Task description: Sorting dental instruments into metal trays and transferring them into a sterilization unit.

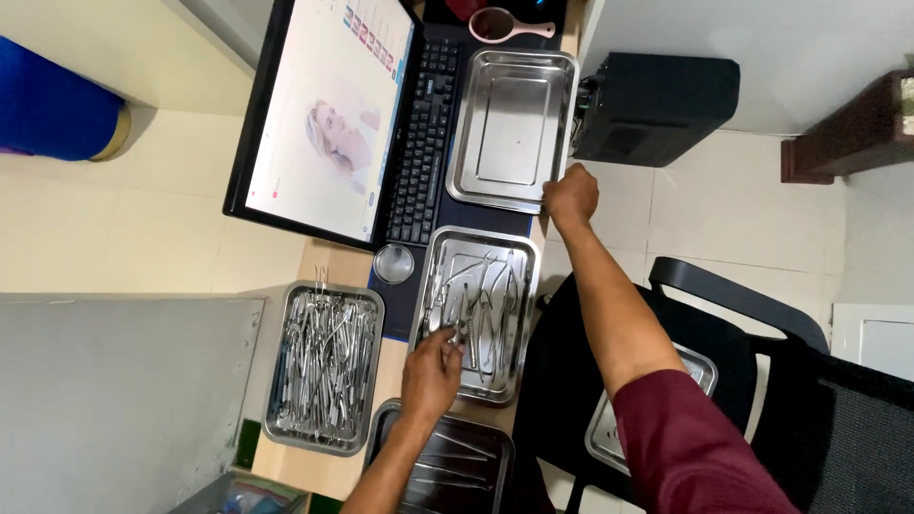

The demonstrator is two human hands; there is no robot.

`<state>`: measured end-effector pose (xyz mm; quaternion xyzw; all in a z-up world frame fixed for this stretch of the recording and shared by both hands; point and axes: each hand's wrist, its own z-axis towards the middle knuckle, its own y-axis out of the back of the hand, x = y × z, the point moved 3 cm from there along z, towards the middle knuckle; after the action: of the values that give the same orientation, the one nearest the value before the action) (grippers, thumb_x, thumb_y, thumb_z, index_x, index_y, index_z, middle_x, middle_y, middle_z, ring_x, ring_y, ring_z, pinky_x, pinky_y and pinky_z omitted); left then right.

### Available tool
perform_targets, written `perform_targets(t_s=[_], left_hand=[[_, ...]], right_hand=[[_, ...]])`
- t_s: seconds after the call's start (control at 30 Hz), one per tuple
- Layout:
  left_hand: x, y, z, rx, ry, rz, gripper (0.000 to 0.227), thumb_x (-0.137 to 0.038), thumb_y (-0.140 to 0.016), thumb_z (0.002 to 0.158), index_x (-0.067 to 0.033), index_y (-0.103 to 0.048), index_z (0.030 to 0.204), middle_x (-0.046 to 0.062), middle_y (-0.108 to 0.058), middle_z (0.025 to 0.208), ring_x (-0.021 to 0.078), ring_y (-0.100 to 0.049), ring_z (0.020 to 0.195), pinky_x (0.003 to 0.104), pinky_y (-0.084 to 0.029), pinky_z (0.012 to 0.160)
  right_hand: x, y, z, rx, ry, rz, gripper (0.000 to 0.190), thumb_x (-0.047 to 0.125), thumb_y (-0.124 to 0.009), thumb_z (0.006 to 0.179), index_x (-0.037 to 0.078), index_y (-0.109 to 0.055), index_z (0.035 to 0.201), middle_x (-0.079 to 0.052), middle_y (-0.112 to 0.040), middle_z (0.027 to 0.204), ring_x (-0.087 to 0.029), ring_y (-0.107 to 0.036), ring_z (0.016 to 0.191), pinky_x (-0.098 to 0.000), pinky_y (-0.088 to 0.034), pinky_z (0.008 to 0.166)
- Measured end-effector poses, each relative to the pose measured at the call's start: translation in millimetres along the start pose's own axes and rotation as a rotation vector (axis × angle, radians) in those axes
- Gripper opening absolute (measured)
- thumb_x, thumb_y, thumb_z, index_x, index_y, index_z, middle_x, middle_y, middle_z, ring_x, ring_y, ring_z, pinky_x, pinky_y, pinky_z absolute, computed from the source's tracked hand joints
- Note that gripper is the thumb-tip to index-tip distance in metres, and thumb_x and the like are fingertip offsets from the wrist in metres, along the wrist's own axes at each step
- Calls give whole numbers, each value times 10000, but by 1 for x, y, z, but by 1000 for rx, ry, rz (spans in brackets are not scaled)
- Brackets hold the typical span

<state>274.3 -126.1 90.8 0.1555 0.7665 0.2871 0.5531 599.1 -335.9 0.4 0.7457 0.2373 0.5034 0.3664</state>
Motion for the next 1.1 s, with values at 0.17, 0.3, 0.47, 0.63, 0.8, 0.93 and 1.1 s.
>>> perform_targets(t_s=[0.17,0.3,0.47,0.63,0.8,0.93,1.1], left_hand=[[-1,5,-5,-46,-44,13,284,-87,-666,883,-1,-697,1152,140,-748,865,257,-726,748,386,-574,718],[5,9,-9,-78,-59,50,275,-90,-683,868,-9,-712,1129,136,-723,808,273,-698,706,396,-560,685],[7,13,-12,-61,14,44,274,-110,-679,874,-19,-714,1130,127,-718,771,273,-695,686,400,-556,682],[12,16,-15,-106,-59,71,259,-104,-678,874,-9,-712,1113,130,-718,778,287,-691,707,408,-550,697],[17,18,-17,-94,-3,62,266,-124,-681,873,-16,-708,1115,128,-715,771,287,-695,700,413,-557,689],[18,15,-18,-105,-12,51,262,-133,-691,879,-12,-713,1110,134,-718,774,286,-694,702,409,-557,697],[1,20,-20,-33,34,47,298,-146,-686,891,-2,-697,1152,135,-717,799,287,-691,703,410,-551,687]], right_hand=[[-10,-18,14,-5,21,7,331,167,-806,766,-10,-683,1017,-239,-728,1032,-413,-710,985,-474,-567,852],[-13,-21,22,-20,4,-12,339,175,-803,757,-8,-691,1020,-238,-731,1044,-401,-717,995,-453,-576,865],[2,-10,15,113,-48,26,288,194,-781,789,30,-733,1021,-213,-753,1067,-371,-732,1026,-438,-578,902],[5,-15,9,65,-79,-13,391,182,-809,759,36,-673,1095,-221,-717,1113,-389,-696,1056,-463,-569,881],[2,-17,7,-40,-34,-55,351,130,-780,785,45,-671,1107,-209,-724,1130,-401,-693,1077,-483,-561,908],[8,-8,-2,-37,-35,-43,392,158,-801,771,41,-657,1116,-204,-714,1136,-397,-685,1074,-488,-556,896],[-5,-22,9,6,-41,46,281,118,-736,815,79,-713,1093,-182,-738,1109,-384,-695,1059,-469,-563,888]])
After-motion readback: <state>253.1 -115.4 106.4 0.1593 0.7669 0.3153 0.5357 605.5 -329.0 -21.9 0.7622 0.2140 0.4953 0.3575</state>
